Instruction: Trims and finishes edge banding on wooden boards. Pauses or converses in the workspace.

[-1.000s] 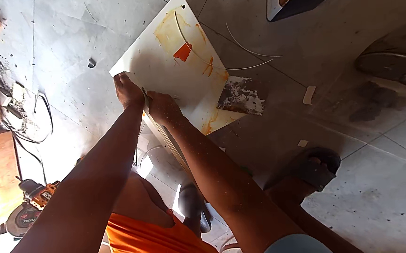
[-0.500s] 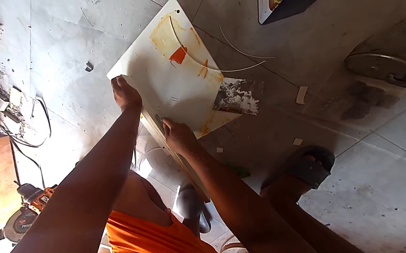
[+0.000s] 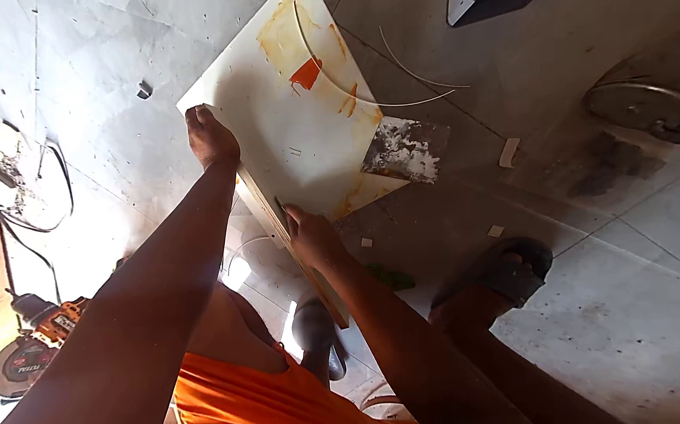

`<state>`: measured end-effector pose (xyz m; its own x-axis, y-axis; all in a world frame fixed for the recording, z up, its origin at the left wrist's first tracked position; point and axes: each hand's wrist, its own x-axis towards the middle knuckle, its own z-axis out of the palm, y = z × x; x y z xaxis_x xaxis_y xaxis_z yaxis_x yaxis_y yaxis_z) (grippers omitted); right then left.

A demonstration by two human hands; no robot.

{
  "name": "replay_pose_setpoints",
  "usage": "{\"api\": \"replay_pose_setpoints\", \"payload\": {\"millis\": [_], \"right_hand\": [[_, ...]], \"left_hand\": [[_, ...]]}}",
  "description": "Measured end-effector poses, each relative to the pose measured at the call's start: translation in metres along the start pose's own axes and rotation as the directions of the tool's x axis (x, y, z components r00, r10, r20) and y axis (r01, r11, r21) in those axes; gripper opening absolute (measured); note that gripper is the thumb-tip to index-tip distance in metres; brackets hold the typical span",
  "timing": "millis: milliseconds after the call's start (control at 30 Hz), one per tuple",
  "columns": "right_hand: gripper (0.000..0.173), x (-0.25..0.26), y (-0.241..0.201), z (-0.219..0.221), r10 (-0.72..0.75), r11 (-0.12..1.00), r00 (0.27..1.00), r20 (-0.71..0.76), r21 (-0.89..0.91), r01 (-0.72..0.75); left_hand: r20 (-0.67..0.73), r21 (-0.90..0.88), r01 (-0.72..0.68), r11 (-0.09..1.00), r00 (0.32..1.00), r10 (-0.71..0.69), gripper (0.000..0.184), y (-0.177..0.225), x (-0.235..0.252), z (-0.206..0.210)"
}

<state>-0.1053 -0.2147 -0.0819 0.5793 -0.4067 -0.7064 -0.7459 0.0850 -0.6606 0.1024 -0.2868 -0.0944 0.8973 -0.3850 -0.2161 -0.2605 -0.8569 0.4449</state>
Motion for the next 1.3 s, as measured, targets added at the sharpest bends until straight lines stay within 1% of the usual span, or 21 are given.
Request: {"api": "replay_pose_setpoints", "payload": {"millis": [67,133,200,267,300,333,367,400,467,500,600,667,767,1000,1200,1300], "right_hand": [[0.043,-0.016,0.011,0.000,0.057,0.998,0.996,0.070,-0.010,-0.056],[0.044,-0.023,0.013,-0.003,0.070,0.998,0.995,0.070,0.005,-0.070],[0.044,-0.028,0.009,-0.009,0.051,0.998,0.998,0.031,0.033,-0.052],[0.044,-0.032,0.006,-0.018,0.007,0.999,0.999,-0.040,0.047,-0.005],[0.043,-0.032,0.005,-0.024,-0.014,0.999,0.997,-0.077,0.050,0.018],[0.043,-0.030,0.005,-0.030,-0.035,0.998,0.993,-0.114,0.055,0.041],[0.043,-0.027,0.005,-0.035,-0.051,0.996,0.989,-0.140,0.065,0.060],[0.042,-0.021,0.004,-0.039,-0.073,0.993,0.985,-0.155,0.080,0.086],[0.042,0.001,-0.009,-0.040,-0.125,0.985,0.979,-0.158,0.099,0.142],[0.042,0.016,-0.018,-0.041,-0.144,0.982,0.978,-0.150,0.098,0.160],[0.043,0.060,-0.043,-0.045,-0.173,0.980,0.980,-0.099,0.077,0.181],[0.041,0.085,-0.056,-0.045,-0.197,0.977,0.976,-0.091,0.063,0.203],[0.040,0.107,-0.075,-0.046,-0.207,0.977,0.976,-0.065,0.037,0.209],[0.039,0.131,-0.095,-0.058,-0.205,0.979,0.978,-0.020,0.013,0.206],[0.037,0.127,-0.097,-0.061,-0.208,0.978,0.978,0.009,0.016,0.207],[0.038,0.115,-0.086,-0.056,-0.187,0.982,0.982,0.016,0.012,0.186]], "left_hand": [[-0.009,0.038,-0.014,0.999,1.000,0.014,0.048,0.002,-0.003,0.001],[-0.018,0.063,-0.017,0.998,1.000,0.019,0.048,0.005,-0.003,0.001],[-0.012,0.101,-0.011,0.995,1.000,0.012,0.048,0.008,0.003,-0.001],[0.035,0.140,-0.012,0.990,0.999,0.007,0.053,0.015,0.029,-0.011],[0.053,0.106,-0.005,0.994,0.999,0.000,0.055,0.020,0.045,-0.015],[0.051,0.027,0.024,0.999,0.998,-0.025,0.057,0.023,0.058,-0.017],[0.053,-0.042,0.064,0.997,0.997,-0.062,0.058,0.023,0.066,-0.015],[0.058,-0.069,0.079,0.994,0.996,-0.075,0.058,0.020,0.063,-0.012],[0.089,-0.041,0.057,0.998,0.995,-0.053,0.059,0.008,0.039,-0.010],[0.077,-0.015,0.042,0.999,0.996,-0.040,0.057,0.007,0.032,-0.008],[0.016,-0.047,0.065,0.997,0.998,-0.064,0.056,0.008,0.029,0.002],[0.001,-0.034,0.062,0.997,0.998,-0.062,0.056,0.009,0.031,0.004],[-0.014,-0.030,0.074,0.997,0.997,-0.074,0.053,0.006,0.032,0.002],[-0.010,-0.083,0.092,0.992,0.996,-0.093,0.051,0.007,0.033,0.003],[-0.002,-0.082,0.097,0.992,0.995,-0.098,0.050,0.008,0.032,0.001],[-0.006,-0.071,0.091,0.993,0.996,-0.092,0.050,0.008,0.033,0.001]]}}
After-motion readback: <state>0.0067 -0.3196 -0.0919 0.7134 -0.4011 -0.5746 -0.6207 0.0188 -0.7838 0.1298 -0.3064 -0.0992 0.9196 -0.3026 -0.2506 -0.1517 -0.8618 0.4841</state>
